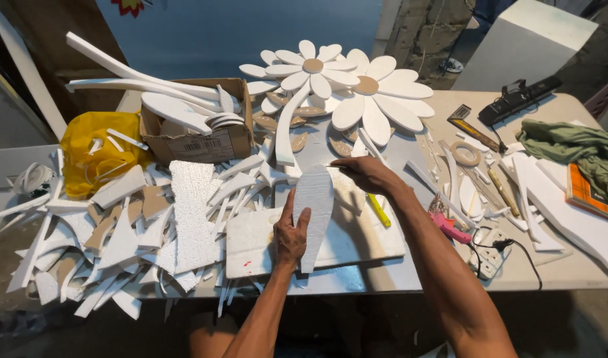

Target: The person uses a utility knife to cut a white foam sheet into a curved petal shape on a cluttered workbench. They trim the edges, flip the piece, and continue refining the shape while finished foam flowers are visible nearby.

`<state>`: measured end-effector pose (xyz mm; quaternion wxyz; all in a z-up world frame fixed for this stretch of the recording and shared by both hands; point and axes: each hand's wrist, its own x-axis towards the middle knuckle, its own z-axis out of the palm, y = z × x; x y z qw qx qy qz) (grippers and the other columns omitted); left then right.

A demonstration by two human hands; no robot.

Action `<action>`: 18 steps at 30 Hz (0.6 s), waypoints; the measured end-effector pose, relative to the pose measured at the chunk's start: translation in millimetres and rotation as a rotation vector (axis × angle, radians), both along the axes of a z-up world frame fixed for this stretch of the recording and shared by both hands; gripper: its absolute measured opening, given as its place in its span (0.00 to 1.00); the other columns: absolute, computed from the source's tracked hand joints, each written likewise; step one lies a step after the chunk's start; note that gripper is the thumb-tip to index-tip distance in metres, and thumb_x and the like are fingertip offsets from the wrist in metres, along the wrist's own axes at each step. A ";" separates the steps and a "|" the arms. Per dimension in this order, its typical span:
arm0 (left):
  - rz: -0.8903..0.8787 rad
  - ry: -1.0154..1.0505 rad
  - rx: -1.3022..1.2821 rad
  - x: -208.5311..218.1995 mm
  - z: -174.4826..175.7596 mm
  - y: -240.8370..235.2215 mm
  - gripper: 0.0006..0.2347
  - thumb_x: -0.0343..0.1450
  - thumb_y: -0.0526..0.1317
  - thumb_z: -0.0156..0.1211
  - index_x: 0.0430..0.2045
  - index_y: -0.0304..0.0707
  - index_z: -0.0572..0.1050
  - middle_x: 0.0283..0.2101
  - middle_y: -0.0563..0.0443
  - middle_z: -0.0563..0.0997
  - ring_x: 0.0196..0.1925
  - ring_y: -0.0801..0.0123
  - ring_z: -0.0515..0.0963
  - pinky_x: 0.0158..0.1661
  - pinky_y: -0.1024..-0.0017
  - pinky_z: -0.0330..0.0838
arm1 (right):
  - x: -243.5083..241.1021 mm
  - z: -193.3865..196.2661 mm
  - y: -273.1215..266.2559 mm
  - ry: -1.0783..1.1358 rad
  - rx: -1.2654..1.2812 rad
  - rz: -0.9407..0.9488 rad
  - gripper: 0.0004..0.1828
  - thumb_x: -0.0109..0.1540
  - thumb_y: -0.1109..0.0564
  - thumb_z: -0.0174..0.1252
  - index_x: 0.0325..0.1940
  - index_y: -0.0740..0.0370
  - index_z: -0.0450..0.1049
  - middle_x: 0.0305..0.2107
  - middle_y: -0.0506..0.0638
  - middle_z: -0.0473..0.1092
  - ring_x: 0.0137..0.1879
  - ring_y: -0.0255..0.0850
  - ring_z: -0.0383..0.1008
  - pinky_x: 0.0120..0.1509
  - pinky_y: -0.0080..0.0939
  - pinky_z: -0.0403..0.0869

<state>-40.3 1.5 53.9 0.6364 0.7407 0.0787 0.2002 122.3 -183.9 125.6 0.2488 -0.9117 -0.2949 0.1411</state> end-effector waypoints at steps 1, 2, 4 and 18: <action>0.000 0.003 -0.005 3.4 -4.8 0.9 0.23 0.72 0.47 0.55 0.64 0.53 0.66 0.55 0.34 0.77 0.57 0.45 0.74 0.49 0.49 0.75 | -4.3 10.3 5.3 0.003 -0.005 0.000 0.19 0.67 0.50 0.47 0.62 0.49 0.71 0.53 0.59 0.73 0.59 0.65 0.70 0.66 0.66 0.68; 0.003 -0.005 0.011 7.1 -10.1 0.8 0.23 0.72 0.47 0.56 0.64 0.52 0.66 0.54 0.35 0.77 0.57 0.45 0.74 0.49 0.50 0.76 | -8.3 20.0 9.7 -0.021 0.017 -0.018 0.20 0.67 0.50 0.47 0.63 0.46 0.71 0.52 0.58 0.74 0.59 0.64 0.70 0.65 0.65 0.68; 0.000 0.000 0.027 2.8 -15.1 -3.0 0.23 0.72 0.47 0.57 0.64 0.52 0.67 0.54 0.35 0.78 0.56 0.46 0.75 0.49 0.52 0.76 | -20.1 25.9 21.4 -0.032 0.039 -0.042 0.20 0.67 0.49 0.48 0.64 0.44 0.70 0.52 0.57 0.74 0.59 0.62 0.71 0.65 0.64 0.68; -0.009 -0.037 -0.011 6.0 -11.7 -1.3 0.23 0.71 0.46 0.58 0.63 0.47 0.67 0.54 0.36 0.78 0.57 0.46 0.75 0.50 0.52 0.74 | -81.4 -34.0 53.3 0.001 0.659 -0.386 0.30 0.64 0.61 0.38 0.73 0.60 0.59 0.64 0.65 0.62 0.70 0.61 0.58 0.73 0.62 0.58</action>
